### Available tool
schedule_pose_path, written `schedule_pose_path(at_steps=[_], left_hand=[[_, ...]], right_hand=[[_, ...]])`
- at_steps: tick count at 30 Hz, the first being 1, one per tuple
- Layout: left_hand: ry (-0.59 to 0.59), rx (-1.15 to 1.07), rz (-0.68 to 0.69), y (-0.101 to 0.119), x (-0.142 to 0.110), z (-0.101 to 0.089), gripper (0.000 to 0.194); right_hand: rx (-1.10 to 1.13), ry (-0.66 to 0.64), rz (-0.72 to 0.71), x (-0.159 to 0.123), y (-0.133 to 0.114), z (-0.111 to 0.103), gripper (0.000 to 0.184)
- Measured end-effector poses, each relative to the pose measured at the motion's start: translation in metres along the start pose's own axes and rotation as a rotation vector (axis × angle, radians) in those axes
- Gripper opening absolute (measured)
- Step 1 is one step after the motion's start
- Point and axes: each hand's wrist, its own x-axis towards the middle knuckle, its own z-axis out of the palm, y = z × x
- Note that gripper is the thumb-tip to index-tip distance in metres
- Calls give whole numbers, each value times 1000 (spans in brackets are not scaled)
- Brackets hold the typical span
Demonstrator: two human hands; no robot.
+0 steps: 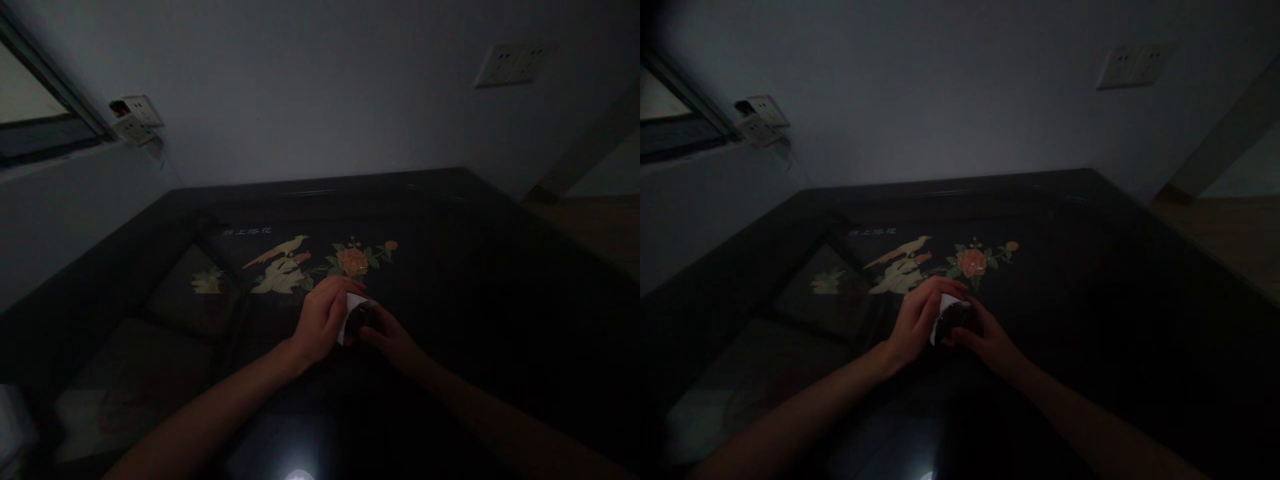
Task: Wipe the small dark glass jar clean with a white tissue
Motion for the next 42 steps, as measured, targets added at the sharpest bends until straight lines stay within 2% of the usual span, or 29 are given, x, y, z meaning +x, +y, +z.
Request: schedule_pose_path(at_steps=[2,4,13,17,24,28,39,42], left_hand=[[-23,37,25,0,1,-1,44],[-17,-1,-23,-1,2,-1,43],[108,-349,-437,-8,6,4,34],[162,-490,-566,-14,6,6,30],[192,-621,-666,-12,7,8,32],[163,-687,-702,-15,7,10,34],[189,-713,-784,-12,8,10,32],[143,-773,-818,-14,8,10,38]], right_hand=[[-15,13,6,0,1,0,56],[-12,30,0,1,2,-1,55],[101,-17,24,1,3,0,61],[111,-17,20,1,3,0,58],[132,-60,43,1,2,0,65],[140,-55,51,0,1,1,64],[138,-69,35,0,0,1,62],[135,-72,33,1,1,2,63]])
